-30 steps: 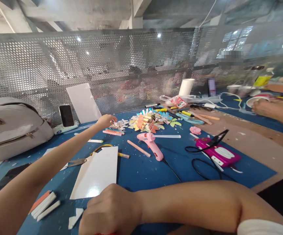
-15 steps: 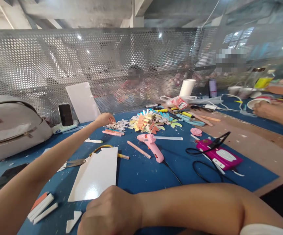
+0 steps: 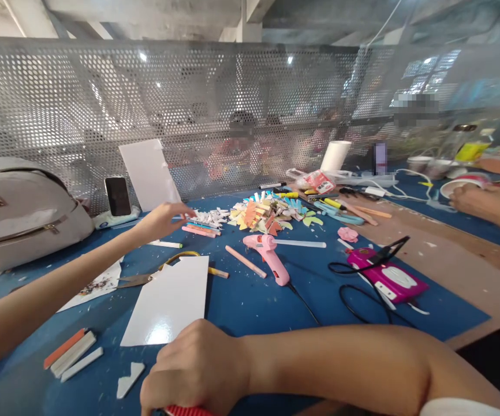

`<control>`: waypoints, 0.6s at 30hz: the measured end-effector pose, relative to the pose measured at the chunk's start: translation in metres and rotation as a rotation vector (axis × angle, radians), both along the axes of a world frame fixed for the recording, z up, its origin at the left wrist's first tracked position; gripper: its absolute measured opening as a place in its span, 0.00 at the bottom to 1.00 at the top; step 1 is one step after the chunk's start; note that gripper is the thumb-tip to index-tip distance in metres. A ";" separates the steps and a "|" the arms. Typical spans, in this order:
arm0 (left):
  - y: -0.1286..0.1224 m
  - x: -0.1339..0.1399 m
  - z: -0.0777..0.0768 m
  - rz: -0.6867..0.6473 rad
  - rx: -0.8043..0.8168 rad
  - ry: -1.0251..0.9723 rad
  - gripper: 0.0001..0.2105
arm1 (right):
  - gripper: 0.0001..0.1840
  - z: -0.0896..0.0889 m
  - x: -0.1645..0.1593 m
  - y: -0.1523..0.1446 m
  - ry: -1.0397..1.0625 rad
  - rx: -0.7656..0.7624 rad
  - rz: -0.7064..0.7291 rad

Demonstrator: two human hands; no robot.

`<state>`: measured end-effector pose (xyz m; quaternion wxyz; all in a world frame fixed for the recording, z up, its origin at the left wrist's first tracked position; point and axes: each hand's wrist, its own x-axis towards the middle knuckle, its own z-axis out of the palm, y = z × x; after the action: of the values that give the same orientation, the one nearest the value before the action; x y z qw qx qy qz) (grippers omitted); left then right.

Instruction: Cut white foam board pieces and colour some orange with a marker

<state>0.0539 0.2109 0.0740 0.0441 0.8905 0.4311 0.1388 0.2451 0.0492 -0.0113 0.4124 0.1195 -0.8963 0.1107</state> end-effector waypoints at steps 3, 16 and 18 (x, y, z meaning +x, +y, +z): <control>-0.067 -0.036 -0.006 -0.029 -0.015 -0.018 0.10 | 0.04 -0.001 -0.001 -0.002 0.003 -0.028 0.005; -0.218 -0.147 -0.046 0.191 -0.331 0.052 0.22 | 0.08 0.002 -0.009 -0.008 -0.047 -0.066 -0.106; -0.220 -0.159 -0.056 0.208 -0.375 0.041 0.30 | 0.08 0.001 -0.009 -0.009 -0.110 -0.059 -0.144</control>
<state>-0.1050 -0.0087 0.0180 0.1857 0.8199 0.5399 0.0417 0.2357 0.0407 -0.0102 0.3727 0.0364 -0.9202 0.1137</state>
